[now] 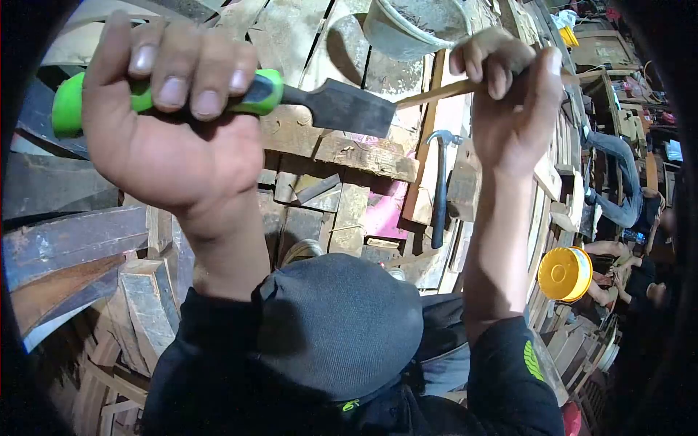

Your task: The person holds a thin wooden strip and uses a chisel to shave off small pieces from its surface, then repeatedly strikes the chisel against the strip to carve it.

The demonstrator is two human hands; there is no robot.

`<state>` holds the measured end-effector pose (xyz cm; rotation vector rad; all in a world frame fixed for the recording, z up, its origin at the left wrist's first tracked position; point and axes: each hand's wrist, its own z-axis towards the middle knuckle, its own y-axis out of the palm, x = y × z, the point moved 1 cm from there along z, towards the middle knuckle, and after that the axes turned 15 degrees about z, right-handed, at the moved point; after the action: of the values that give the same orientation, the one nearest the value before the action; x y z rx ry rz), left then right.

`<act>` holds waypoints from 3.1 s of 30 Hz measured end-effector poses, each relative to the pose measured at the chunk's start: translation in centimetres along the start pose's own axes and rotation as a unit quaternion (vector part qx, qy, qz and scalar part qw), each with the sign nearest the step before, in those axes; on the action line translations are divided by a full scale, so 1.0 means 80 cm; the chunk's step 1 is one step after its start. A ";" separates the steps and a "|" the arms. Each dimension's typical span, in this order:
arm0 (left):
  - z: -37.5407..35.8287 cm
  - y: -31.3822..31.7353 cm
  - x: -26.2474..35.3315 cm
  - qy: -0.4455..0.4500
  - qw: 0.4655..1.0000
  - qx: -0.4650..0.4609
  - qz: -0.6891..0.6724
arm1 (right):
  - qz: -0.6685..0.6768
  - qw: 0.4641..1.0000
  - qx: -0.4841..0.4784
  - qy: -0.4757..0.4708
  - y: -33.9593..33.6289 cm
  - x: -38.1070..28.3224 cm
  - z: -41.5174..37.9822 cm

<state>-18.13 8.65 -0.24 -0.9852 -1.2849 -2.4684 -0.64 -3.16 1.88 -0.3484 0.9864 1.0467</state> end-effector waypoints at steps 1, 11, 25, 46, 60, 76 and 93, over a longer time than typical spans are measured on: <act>0.002 -0.005 0.001 -0.004 1.000 -0.006 -0.021 | 0.000 1.000 0.007 0.009 0.000 0.001 0.006; 0.022 0.010 0.066 -0.054 0.997 -0.034 0.034 | 0.299 0.941 0.009 0.157 -0.078 -0.003 0.043; 0.077 0.197 0.018 -0.052 0.982 -0.060 0.170 | 0.197 0.942 0.269 0.048 -0.145 -0.038 -0.036; 0.053 0.182 -0.128 -0.155 0.984 0.070 0.050 | 0.154 0.911 0.379 0.049 -0.140 -0.047 -0.074; 0.034 0.182 -0.097 -0.102 0.983 -0.110 0.109 | 0.096 0.919 0.380 0.048 -0.104 -0.041 -0.070; 0.019 0.204 -0.073 -0.052 0.984 -0.134 0.108 | 0.044 0.928 0.369 0.007 -0.080 -0.036 -0.073; 0.029 0.179 -0.052 -0.010 0.986 -0.143 0.083 | 0.018 0.938 0.346 0.014 -0.081 -0.029 -0.077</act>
<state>-7.53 1.25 7.48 -1.1324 -0.8265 -2.5616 1.35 -11.70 -0.85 0.2384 1.3195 0.6654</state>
